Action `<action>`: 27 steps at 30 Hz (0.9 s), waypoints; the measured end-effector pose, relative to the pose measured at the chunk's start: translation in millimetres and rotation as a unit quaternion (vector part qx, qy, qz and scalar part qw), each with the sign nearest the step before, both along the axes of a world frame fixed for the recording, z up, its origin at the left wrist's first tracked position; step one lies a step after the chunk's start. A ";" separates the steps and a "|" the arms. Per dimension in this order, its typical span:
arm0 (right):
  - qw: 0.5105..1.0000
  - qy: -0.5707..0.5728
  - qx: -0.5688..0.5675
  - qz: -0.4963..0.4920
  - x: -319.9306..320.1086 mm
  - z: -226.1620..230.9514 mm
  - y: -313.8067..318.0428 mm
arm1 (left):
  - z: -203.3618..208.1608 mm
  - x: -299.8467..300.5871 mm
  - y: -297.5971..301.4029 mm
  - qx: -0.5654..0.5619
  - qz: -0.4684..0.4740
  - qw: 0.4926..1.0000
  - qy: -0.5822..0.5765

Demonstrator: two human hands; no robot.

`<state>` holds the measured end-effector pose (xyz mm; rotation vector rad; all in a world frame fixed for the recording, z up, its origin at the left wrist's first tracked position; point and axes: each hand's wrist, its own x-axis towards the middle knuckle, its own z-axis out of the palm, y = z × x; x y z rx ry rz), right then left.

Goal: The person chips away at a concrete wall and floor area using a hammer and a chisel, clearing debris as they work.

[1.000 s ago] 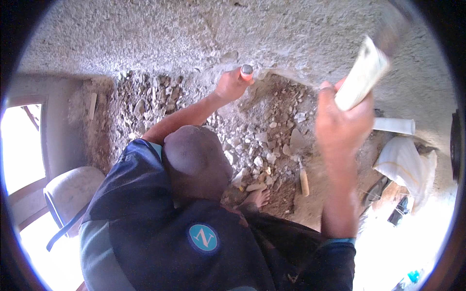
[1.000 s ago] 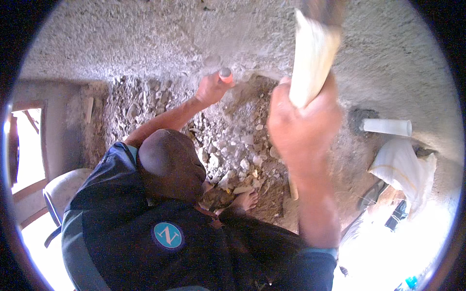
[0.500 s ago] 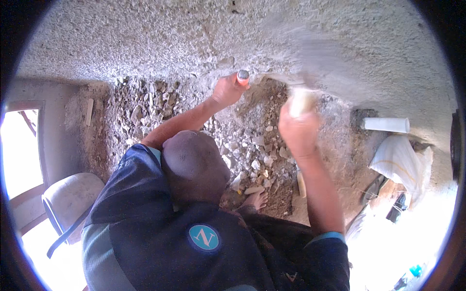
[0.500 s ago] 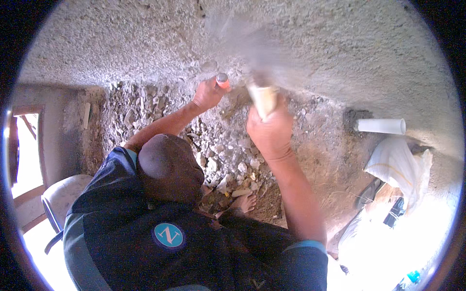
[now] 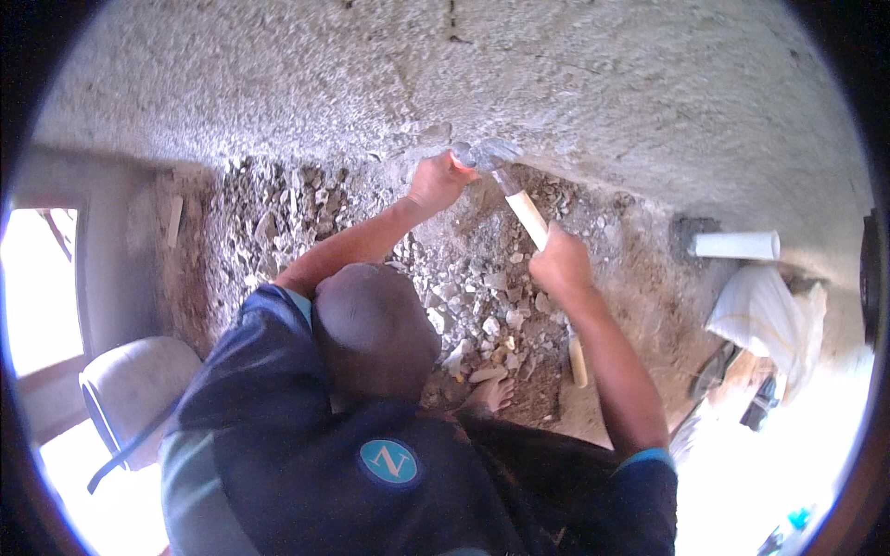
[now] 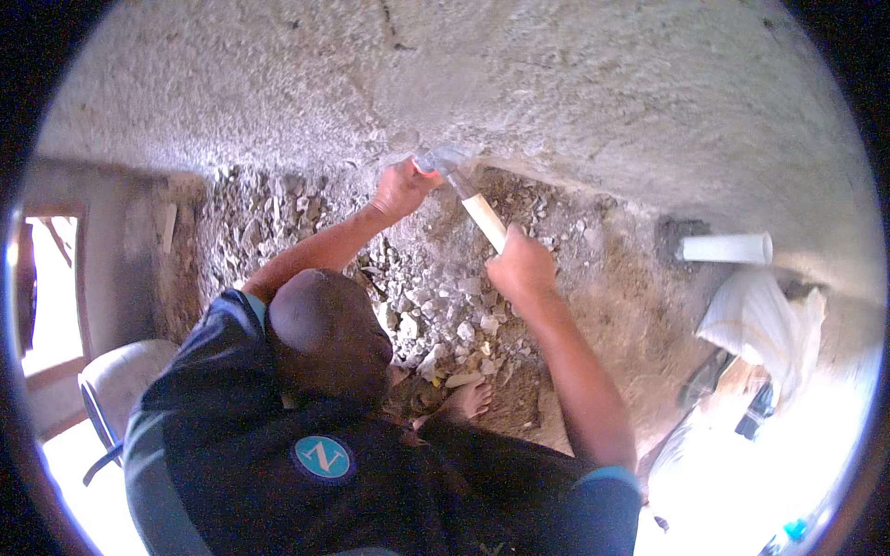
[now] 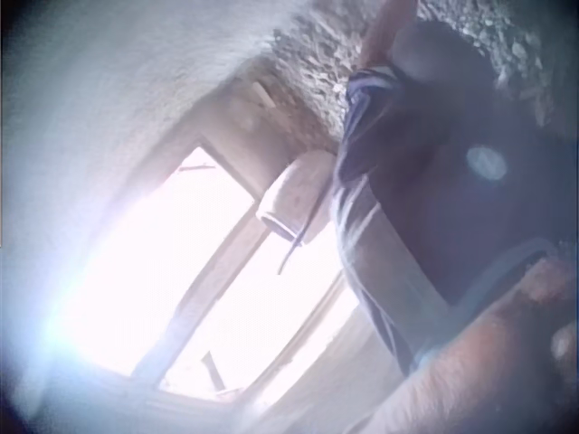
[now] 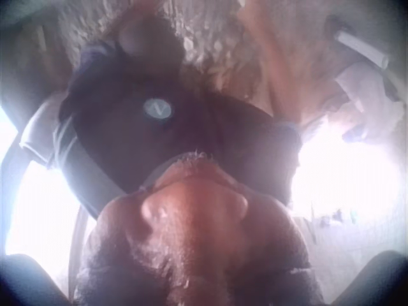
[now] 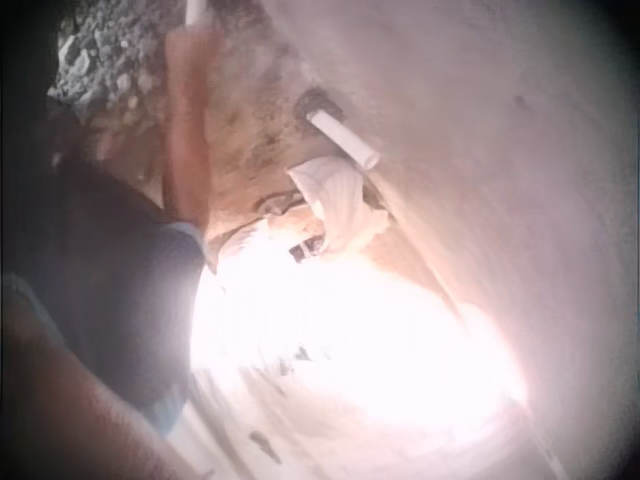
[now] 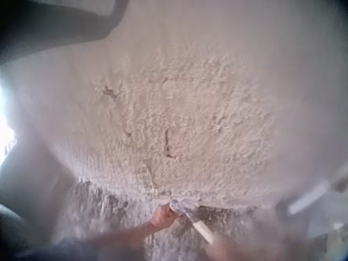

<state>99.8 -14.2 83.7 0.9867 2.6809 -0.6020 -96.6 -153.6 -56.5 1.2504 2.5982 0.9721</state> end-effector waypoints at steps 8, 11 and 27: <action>0.856 0.514 0.030 -0.046 -26.0 110.8 -13.5 | -3.8 -3.0 -6.7 0.012 0.066 0.989 -0.135; 0.950 0.306 0.059 0.015 -3.5 -3.3 -0.7 | 3.4 3.7 16.7 -0.007 0.037 0.990 -0.139; 0.996 0.041 0.048 0.058 -21.4 37.5 18.2 | -16.3 -31.1 16.6 -0.084 -0.003 0.990 0.110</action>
